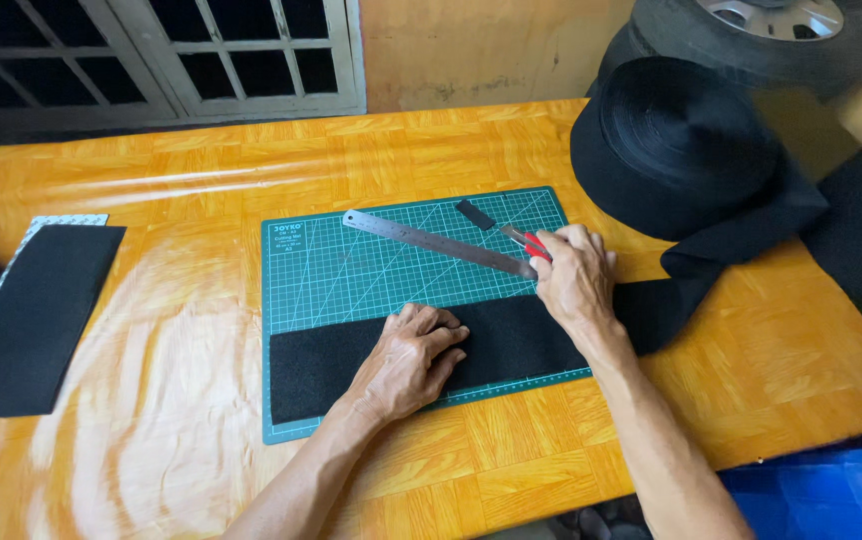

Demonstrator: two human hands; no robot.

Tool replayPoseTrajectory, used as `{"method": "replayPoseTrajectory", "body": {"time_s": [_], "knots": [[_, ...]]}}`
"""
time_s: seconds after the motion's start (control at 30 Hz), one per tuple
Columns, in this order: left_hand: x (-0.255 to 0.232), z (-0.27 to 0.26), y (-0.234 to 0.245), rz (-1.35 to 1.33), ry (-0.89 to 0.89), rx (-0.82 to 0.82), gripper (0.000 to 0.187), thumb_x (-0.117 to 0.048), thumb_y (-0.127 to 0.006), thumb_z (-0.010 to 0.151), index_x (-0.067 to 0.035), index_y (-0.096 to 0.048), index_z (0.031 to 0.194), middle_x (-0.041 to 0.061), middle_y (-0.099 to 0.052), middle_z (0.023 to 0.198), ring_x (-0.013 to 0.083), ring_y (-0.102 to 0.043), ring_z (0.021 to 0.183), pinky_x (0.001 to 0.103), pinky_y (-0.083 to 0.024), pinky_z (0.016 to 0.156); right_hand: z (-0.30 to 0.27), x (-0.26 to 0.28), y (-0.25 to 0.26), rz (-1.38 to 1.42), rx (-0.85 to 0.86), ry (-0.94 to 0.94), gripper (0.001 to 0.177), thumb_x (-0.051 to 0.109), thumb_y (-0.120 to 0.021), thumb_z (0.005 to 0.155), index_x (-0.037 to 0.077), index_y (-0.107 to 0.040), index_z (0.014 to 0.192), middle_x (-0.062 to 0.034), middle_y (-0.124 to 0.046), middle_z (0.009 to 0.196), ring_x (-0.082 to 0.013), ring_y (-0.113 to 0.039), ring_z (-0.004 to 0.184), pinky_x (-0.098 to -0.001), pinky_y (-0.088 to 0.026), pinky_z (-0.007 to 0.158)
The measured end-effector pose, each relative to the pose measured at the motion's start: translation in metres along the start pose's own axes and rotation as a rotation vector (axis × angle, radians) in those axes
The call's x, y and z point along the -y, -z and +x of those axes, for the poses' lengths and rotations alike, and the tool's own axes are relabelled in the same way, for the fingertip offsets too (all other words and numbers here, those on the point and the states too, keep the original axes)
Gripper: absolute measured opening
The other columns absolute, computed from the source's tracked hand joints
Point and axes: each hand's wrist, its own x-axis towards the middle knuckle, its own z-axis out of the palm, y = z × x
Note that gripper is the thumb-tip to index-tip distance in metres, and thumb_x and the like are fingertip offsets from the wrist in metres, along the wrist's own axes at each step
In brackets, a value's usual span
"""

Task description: The person places a strip of black fabric on a green cutting mat and aligns a metal ruler along its length. They then use a red utility knife to cut the fabric along the ruler's edge, separating a rectangular piece from the main strip.

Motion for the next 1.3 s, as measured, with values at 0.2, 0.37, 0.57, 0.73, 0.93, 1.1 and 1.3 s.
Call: {"method": "replayPoseTrajectory", "body": {"time_s": [0.2,0.37,0.57,0.73,0.93,1.1,1.3], "knots": [[0.002,-0.002,-0.004,-0.008,0.005,-0.004,0.022,-0.025,-0.067,0.094,-0.016,-0.073,0.114,0.003,-0.065,0.116,0.0269,-0.059,0.116,0.038,-0.047,0.088,0.003,0.006,-0.026,0.045,0.167,0.202,0.028,0.026,-0.071,0.093,0.019,-0.075,0.12,-0.0056,-0.064,0.109,-0.0281,-0.063,0.107,-0.0435,-0.053,0.09],[0.002,-0.002,-0.004,-0.016,0.018,0.004,0.023,-0.024,-0.067,0.093,-0.017,-0.073,0.114,0.003,-0.064,0.115,0.0273,-0.058,0.116,0.038,-0.047,0.088,0.02,0.039,0.015,0.102,0.427,0.091,0.029,0.014,-0.069,0.094,0.011,-0.072,0.123,-0.0151,-0.065,0.112,-0.0346,-0.065,0.11,-0.0471,-0.054,0.092],[0.004,-0.001,-0.005,-0.016,0.019,0.011,0.024,-0.024,-0.067,0.093,-0.018,-0.072,0.116,0.003,-0.064,0.116,0.0267,-0.058,0.116,0.038,-0.046,0.089,0.045,0.054,0.033,0.147,0.657,-0.024,0.034,0.006,-0.07,0.091,0.004,-0.065,0.125,-0.0232,-0.067,0.117,-0.0423,-0.066,0.115,-0.0563,-0.053,0.093],[0.003,-0.002,-0.005,-0.012,0.007,-0.002,0.022,-0.024,-0.068,0.093,-0.017,-0.073,0.114,0.003,-0.064,0.115,0.0267,-0.058,0.116,0.038,-0.046,0.088,0.048,0.067,0.054,0.198,0.729,-0.077,0.037,0.002,-0.07,0.089,-0.001,-0.062,0.125,-0.0258,-0.066,0.118,-0.0424,-0.065,0.118,-0.0584,-0.052,0.096],[0.003,-0.002,-0.005,-0.016,0.004,-0.007,0.02,-0.025,-0.067,0.093,-0.017,-0.073,0.111,0.003,-0.064,0.115,0.0272,-0.058,0.115,0.038,-0.046,0.088,0.051,0.058,0.021,0.294,0.643,-0.012,0.016,0.009,-0.065,0.091,0.002,-0.071,0.104,-0.0205,-0.069,0.098,-0.0395,-0.069,0.1,-0.0537,-0.055,0.086],[0.004,-0.002,-0.004,-0.005,-0.008,-0.012,0.021,-0.025,-0.068,0.093,-0.018,-0.074,0.112,0.003,-0.064,0.114,0.028,-0.059,0.116,0.039,-0.048,0.088,0.051,0.061,0.025,0.233,0.237,0.35,0.006,0.008,-0.058,0.099,0.007,-0.064,0.097,-0.0136,-0.052,0.099,-0.0348,-0.063,0.092,-0.0465,-0.054,0.071],[0.001,-0.002,-0.001,-0.025,0.002,0.004,0.026,-0.025,-0.068,0.094,-0.018,-0.073,0.118,0.004,-0.066,0.117,0.029,-0.059,0.119,0.04,-0.047,0.091,-0.002,0.073,0.083,0.407,-0.012,0.304,0.016,0.004,-0.053,0.106,-0.003,-0.064,0.115,-0.0233,-0.066,0.095,-0.0443,-0.07,0.091,-0.0522,-0.056,0.078]]}}
